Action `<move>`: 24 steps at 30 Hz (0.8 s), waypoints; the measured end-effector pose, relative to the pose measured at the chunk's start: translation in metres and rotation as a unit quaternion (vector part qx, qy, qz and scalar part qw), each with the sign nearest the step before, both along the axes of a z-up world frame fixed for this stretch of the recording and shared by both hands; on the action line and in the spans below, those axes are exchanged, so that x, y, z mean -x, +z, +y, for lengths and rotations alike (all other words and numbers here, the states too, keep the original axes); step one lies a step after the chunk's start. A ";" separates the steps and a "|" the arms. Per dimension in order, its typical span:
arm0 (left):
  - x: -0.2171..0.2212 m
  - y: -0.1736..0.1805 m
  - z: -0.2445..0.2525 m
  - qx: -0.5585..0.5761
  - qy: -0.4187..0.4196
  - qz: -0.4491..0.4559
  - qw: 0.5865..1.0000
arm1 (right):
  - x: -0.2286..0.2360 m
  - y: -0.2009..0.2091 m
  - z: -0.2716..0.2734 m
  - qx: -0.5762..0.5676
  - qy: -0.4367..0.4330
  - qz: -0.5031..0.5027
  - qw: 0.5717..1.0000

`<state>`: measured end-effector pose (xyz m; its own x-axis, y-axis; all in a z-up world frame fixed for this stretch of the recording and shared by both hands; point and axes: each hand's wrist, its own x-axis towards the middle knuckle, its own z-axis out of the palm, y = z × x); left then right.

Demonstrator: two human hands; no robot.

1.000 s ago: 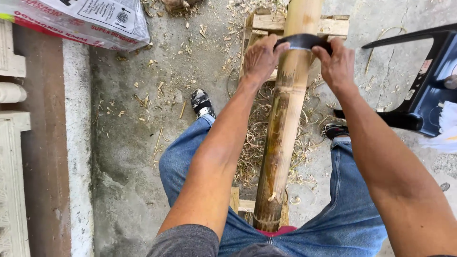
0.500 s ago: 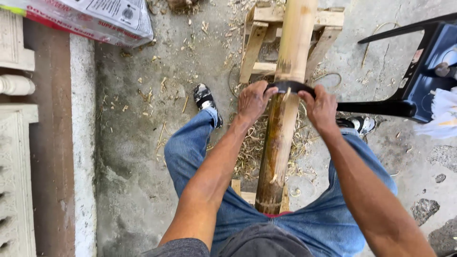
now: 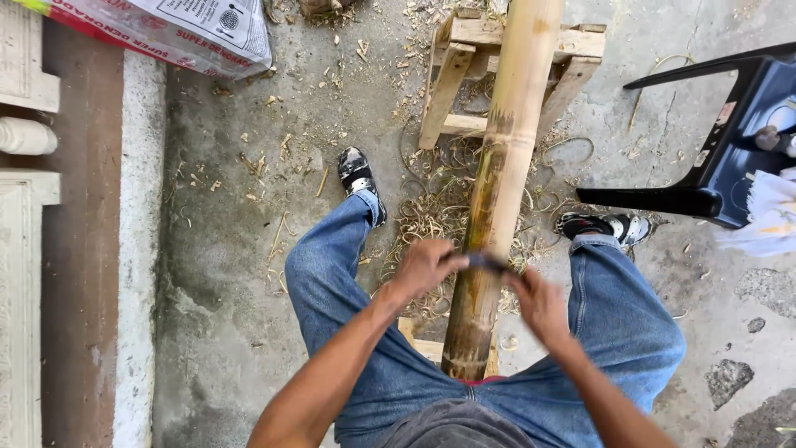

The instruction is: Shave the outer layer of a bamboo pole using a drawknife.

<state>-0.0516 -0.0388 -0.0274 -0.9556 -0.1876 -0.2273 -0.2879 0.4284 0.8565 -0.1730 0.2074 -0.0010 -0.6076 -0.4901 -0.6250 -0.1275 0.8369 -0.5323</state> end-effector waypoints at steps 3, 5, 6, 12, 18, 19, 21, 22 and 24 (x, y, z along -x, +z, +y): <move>0.093 -0.028 -0.046 0.120 0.045 0.144 0.981 | 0.102 -0.007 -0.068 0.096 0.029 0.166 0.981; 0.161 -0.058 -0.078 0.138 0.074 0.109 0.982 | 0.168 -0.014 -0.110 0.126 0.064 0.290 0.947; 0.190 -0.059 -0.095 0.137 0.075 0.108 0.982 | 0.195 -0.009 -0.133 0.125 0.065 0.289 0.947; 0.277 -0.083 -0.134 0.203 0.136 0.129 0.961 | 0.264 -0.001 -0.184 0.134 0.071 0.409 0.900; 0.220 -0.043 -0.105 0.184 0.141 0.119 0.965 | 0.211 0.020 -0.163 0.129 0.021 0.309 0.942; 0.211 -0.039 -0.100 0.167 0.131 0.114 0.971 | 0.204 0.023 -0.159 0.098 0.001 0.272 0.957; 0.188 -0.040 -0.087 0.152 0.121 0.111 0.975 | 0.187 0.022 -0.142 0.070 -0.019 0.237 0.969; 0.176 -0.046 -0.080 0.160 0.106 0.098 0.977 | 0.177 0.017 -0.131 0.063 0.016 0.276 0.959; 0.138 -0.046 -0.067 0.172 0.097 0.079 0.977 | 0.147 0.006 -0.114 0.062 0.058 0.309 0.947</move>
